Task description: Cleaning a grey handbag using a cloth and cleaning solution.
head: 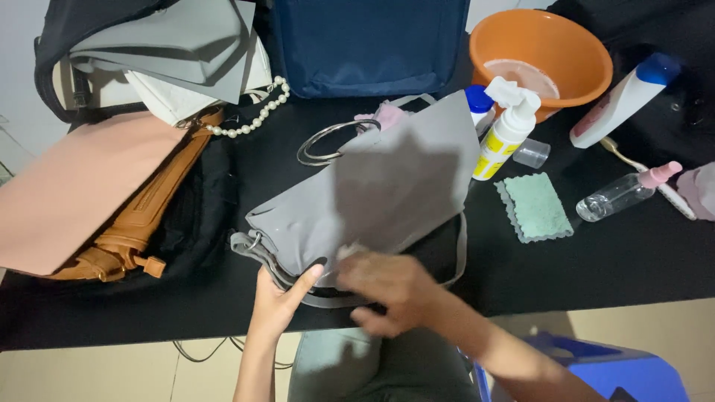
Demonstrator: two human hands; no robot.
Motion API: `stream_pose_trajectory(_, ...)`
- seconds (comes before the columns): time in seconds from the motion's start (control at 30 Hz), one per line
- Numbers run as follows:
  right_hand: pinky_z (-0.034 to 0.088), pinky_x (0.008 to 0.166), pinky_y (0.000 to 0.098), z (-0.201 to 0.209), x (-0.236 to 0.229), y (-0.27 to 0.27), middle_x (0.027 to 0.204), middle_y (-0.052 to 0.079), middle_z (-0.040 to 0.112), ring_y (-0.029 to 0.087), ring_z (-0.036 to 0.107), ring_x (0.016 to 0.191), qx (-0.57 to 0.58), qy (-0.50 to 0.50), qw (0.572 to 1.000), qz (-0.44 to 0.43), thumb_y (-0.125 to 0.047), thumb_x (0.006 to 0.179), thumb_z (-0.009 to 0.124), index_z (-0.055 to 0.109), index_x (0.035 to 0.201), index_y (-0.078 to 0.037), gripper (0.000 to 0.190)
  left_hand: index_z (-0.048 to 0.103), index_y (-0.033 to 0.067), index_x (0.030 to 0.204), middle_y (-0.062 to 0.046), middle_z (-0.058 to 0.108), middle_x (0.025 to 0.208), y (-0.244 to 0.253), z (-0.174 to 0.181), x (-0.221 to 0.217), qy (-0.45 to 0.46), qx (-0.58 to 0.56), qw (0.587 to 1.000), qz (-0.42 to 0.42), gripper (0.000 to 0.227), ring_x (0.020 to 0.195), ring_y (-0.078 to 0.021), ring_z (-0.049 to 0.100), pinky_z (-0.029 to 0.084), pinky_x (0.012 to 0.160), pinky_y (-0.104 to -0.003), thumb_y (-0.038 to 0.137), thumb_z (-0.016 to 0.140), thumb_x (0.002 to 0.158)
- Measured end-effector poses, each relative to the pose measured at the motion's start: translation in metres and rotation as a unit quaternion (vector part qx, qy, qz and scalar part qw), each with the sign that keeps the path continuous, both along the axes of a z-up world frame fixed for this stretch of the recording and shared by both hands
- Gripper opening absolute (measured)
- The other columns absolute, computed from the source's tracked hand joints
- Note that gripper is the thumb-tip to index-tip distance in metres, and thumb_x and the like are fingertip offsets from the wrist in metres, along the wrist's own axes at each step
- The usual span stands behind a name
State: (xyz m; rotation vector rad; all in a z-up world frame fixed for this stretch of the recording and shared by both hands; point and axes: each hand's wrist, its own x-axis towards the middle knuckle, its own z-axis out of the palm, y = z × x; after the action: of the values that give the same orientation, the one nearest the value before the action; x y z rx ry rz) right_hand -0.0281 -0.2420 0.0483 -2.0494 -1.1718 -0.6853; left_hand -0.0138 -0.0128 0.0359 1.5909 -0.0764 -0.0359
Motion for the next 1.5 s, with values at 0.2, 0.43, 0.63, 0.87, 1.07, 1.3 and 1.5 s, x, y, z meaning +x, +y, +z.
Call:
stream_pose_trajectory(0.2,0.055,0.112,0.0525,0.003,0.015,-0.013,0.135,0.016,0.067,0.038,0.069,0.124,-0.023,0.073,0.988,0.137,-0.018,0.1,0.059,0.061,0.133,0.0,0.038,0.072,0.0017,0.119,-0.008,0.078,0.118,-0.002,-0.005,0.002,-0.016,-0.009,1.0,0.014,0.04,0.111,-0.0172,0.071,0.054,0.105,-0.034,0.011,0.08,0.081)
stream_pose_trajectory(0.43,0.064,0.1,0.0406,0.009,0.042,-0.114,0.12,0.008,0.076,0.027,0.076,0.113,-0.056,0.013,0.998,0.006,-0.021,0.104,0.05,0.07,0.121,-0.006,0.03,0.076,0.0014,0.111,-0.007,0.081,0.11,-0.003,0.01,0.002,0.071,0.034,0.996,0.043,0.04,0.109,-0.0197,0.074,0.056,0.1,-0.033,0.02,0.083,0.076)
stream_pose_trajectory(0.63,0.057,0.069,0.026,-0.006,0.06,-0.164,0.085,0.008,0.073,0.014,0.067,0.074,0.175,0.135,0.941,-0.255,-0.033,0.112,0.037,0.077,0.095,-0.008,0.05,0.062,0.0004,0.13,-0.015,0.071,0.125,0.01,-0.048,0.015,-0.032,-0.001,0.999,0.021,0.058,0.121,-0.025,0.062,0.049,0.104,-0.047,0.015,0.084,0.078)
stream_pose_trajectory(0.87,0.055,0.07,0.0548,0.05,0.094,-0.036,0.071,0.037,0.063,0.048,0.066,0.067,-0.047,-0.049,0.922,-0.382,-0.005,0.107,0.049,0.076,0.128,0.004,0.036,0.033,0.0048,0.159,-0.024,0.048,0.152,0.021,-0.057,0.019,-0.156,0.048,0.986,0.022,0.075,0.139,-0.0313,0.043,0.036,0.115,-0.058,0.053,0.037,0.101)
stream_pose_trajectory(1.07,0.029,0.125,0.0564,0.049,0.069,0.077,0.159,0.03,0.037,0.046,0.041,0.147,-0.065,-0.129,0.989,-0.012,-0.04,0.101,0.053,0.048,0.148,0.009,0.068,0.044,-0.0019,0.15,-0.031,0.057,0.139,0.019,-0.032,0.014,-0.164,0.035,0.986,0.021,0.087,0.132,-0.0408,0.052,0.039,0.109,-0.064,0.064,0.028,0.096)
stream_pose_trajectory(1.3,0.029,0.124,0.0505,0.038,0.068,0.064,0.161,0.025,0.038,0.041,0.04,0.149,-0.126,-0.115,0.984,0.046,-0.046,0.106,0.04,0.045,0.152,0.003,0.068,0.041,0.0053,0.155,-0.024,0.056,0.145,0.022,-0.036,0.015,-0.156,0.045,0.987,0.016,0.095,0.133,-0.034,0.053,0.041,0.111,-0.057,0.072,0.024,0.09)
stream_pose_trajectory(1.5,0.042,0.118,0.0472,0.026,0.046,0.052,0.143,0.019,0.058,0.034,0.057,0.135,-0.126,-0.077,0.979,0.141,-0.039,0.106,0.051,0.055,0.143,-0.001,0.053,0.04,0.0019,0.154,-0.026,0.056,0.142,0.023,-0.048,0.018,-0.15,0.031,0.988,0.023,0.091,0.132,-0.0365,0.053,0.04,0.111,-0.059,0.067,0.024,0.093)
